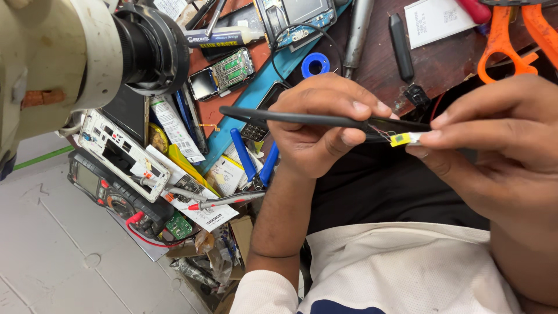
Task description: The person first points at a laptop screen, then works on a black cable at a cluttered workbench. They hold a connector and cable in one hand and use a green soldering iron to solder the wires, then wrap the joint with yellow tape and continue working on the connector.
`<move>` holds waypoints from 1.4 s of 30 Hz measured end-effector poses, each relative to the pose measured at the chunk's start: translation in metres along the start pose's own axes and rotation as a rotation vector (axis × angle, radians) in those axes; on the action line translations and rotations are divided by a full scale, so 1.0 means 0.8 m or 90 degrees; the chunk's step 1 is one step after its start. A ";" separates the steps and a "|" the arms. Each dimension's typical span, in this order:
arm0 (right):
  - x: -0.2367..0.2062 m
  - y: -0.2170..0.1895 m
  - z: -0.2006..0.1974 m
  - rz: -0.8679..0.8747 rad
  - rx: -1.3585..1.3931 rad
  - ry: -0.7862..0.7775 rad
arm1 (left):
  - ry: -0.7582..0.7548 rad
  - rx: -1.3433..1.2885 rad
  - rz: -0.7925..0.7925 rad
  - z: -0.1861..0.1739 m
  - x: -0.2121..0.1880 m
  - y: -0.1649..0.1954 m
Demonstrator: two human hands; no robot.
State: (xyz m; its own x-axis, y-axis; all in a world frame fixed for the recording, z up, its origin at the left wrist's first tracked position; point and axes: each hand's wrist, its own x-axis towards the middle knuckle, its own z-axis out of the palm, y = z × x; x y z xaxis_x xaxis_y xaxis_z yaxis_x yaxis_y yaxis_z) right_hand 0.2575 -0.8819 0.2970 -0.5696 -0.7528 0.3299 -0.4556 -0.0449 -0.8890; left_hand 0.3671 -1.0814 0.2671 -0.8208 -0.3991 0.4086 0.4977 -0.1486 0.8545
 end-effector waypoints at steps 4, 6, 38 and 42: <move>-0.007 0.003 -0.008 -0.046 -0.069 0.006 | -0.001 0.038 -0.009 0.000 0.002 0.004; -0.012 0.006 -0.010 -0.038 -0.070 0.014 | -0.008 0.053 -0.005 0.000 0.003 0.005; -0.001 -0.013 -0.016 -0.110 -0.191 0.030 | -0.071 0.182 0.072 0.008 0.016 0.008; 0.017 -0.028 -0.014 -0.103 -0.177 0.008 | -0.078 0.169 0.074 0.008 0.016 0.005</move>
State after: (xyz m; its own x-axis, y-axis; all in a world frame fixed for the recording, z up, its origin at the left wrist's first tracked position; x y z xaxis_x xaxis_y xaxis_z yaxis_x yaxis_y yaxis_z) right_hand 0.2521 -0.8836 0.3247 -0.4823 -0.7418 0.4659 -0.7097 0.0191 -0.7043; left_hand 0.3566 -1.0815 0.2775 -0.7988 -0.2851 0.5298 0.5123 0.1394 0.8474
